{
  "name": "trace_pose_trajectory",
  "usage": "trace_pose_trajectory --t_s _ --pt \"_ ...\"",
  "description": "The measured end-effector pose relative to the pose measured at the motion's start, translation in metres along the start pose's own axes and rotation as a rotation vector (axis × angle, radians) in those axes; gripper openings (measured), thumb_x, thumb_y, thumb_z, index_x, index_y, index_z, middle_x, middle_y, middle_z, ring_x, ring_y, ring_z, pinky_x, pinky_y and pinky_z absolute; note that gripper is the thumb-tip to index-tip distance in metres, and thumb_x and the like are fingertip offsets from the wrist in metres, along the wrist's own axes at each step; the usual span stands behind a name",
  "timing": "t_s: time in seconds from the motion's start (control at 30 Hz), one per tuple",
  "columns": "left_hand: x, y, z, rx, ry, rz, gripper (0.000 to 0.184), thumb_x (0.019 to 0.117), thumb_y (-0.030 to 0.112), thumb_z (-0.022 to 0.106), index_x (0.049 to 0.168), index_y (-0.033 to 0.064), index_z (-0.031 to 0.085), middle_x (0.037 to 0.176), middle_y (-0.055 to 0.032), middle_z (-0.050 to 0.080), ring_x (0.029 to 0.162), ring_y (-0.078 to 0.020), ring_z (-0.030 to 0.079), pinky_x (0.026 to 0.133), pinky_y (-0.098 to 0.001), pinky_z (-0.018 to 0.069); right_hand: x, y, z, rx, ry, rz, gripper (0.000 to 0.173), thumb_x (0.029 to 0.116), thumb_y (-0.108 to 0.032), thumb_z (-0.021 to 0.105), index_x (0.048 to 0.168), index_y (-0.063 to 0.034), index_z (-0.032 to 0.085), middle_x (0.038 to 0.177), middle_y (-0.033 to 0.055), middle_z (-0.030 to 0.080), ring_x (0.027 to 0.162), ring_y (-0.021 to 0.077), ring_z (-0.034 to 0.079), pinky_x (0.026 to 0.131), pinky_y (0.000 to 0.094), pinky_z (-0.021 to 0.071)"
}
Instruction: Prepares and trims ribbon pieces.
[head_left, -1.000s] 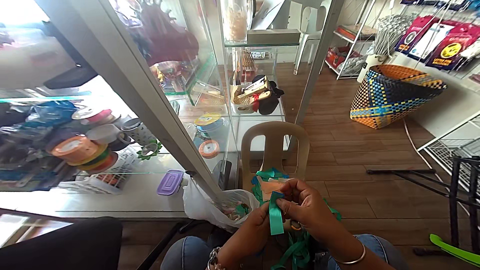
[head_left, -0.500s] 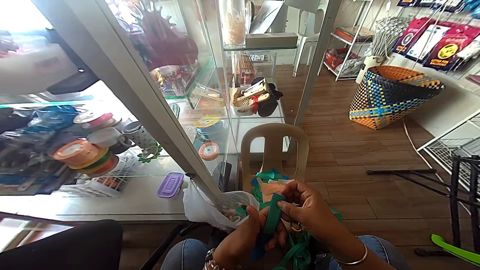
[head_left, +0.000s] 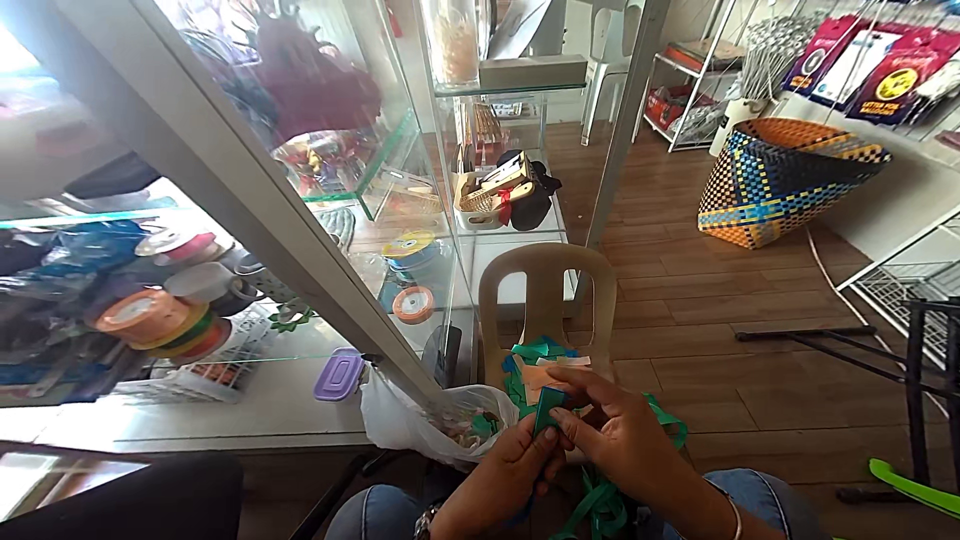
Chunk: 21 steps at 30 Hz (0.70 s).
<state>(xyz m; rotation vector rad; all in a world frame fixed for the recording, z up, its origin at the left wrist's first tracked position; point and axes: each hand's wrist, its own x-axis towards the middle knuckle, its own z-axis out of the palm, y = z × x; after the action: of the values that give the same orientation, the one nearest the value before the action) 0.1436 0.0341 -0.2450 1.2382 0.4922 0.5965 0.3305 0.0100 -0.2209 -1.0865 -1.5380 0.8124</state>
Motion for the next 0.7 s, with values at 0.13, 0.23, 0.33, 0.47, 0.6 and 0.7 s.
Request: trace_pose_trajectory --t_s 0.13,0.23,0.33,0.47,0.6,0.7 --pt "-0.0002 0.0000 -0.0003 0.001 0.006 0.029 0.019 0.1113 0.021 0.038 0.106 0.0165 0.056 0.074 0.0103 0.055 0.060 0.0021 0.051 0.055 -0.0147 0.0452 -0.0020 0.0050 0.0061 -0.114 0.066 -0.127 0.030 0.0959 -0.015 0.067 0.121 -0.0009 0.073 0.108 0.0056 0.075 0.087 0.0006 0.070 0.076 0.0133 0.0581" --pt "-0.0002 -0.0007 0.0000 0.004 0.010 0.041 0.019 0.1112 0.020 0.039 0.106 0.0158 0.056 0.073 0.0098 0.057 0.060 0.0019 0.053 0.055 -0.0148 0.0457 -0.0028 0.0051 0.0074 -0.112 0.086 -0.137 0.028 0.0954 -0.016 0.068 0.119 -0.0008 0.074 0.106 0.0052 0.075 0.089 0.0000 0.070 0.078 0.0126 0.0576" --pt "0.0003 -0.0009 -0.0007 0.027 0.010 0.048 0.019 0.1112 0.020 0.040 0.106 0.0148 0.057 0.073 0.0092 0.057 0.060 0.0014 0.053 0.056 -0.0149 0.0463 -0.0027 0.0037 0.0086 -0.052 0.089 -0.108 0.034 0.0951 -0.015 0.069 0.125 0.0020 0.070 0.107 0.0055 0.075 0.086 0.0004 0.071 0.074 0.0138 0.0588" --pt "0.0003 0.0001 -0.0005 0.063 0.009 0.047 0.017 0.1111 0.020 0.041 0.107 0.0146 0.057 0.074 0.0093 0.057 0.060 0.0021 0.053 0.055 -0.0143 0.0458 -0.0027 0.0053 0.0098 -0.053 0.099 -0.135 0.032 0.0976 -0.015 0.066 0.126 0.0007 0.070 0.108 0.0052 0.075 0.083 -0.0006 0.070 0.073 0.0135 0.0585" --pt "0.0007 0.0001 -0.0001 0.063 0.012 0.048 0.017 0.1109 0.020 0.041 0.106 0.0145 0.057 0.074 0.0089 0.058 0.059 0.0022 0.052 0.054 -0.0140 0.0455 -0.0030 0.0095 0.0116 -0.119 0.121 -0.179 0.026 0.0982 -0.014 0.064 0.118 -0.0016 0.075 0.106 0.0053 0.076 0.086 -0.0004 0.070 0.077 0.0129 0.0575" --pt "0.0002 0.0002 -0.0002 0.055 0.017 0.047 0.019 0.1112 0.022 0.040 0.106 0.0147 0.057 0.075 0.0085 0.058 0.060 0.0015 0.054 0.055 -0.0147 0.0472 -0.0027 0.0094 0.0115 -0.087 0.124 -0.163 0.026 0.0979 -0.014 0.065 0.118 -0.0010 0.074 0.109 0.0051 0.076 0.089 -0.0005 0.070 0.080 0.0131 0.0574"
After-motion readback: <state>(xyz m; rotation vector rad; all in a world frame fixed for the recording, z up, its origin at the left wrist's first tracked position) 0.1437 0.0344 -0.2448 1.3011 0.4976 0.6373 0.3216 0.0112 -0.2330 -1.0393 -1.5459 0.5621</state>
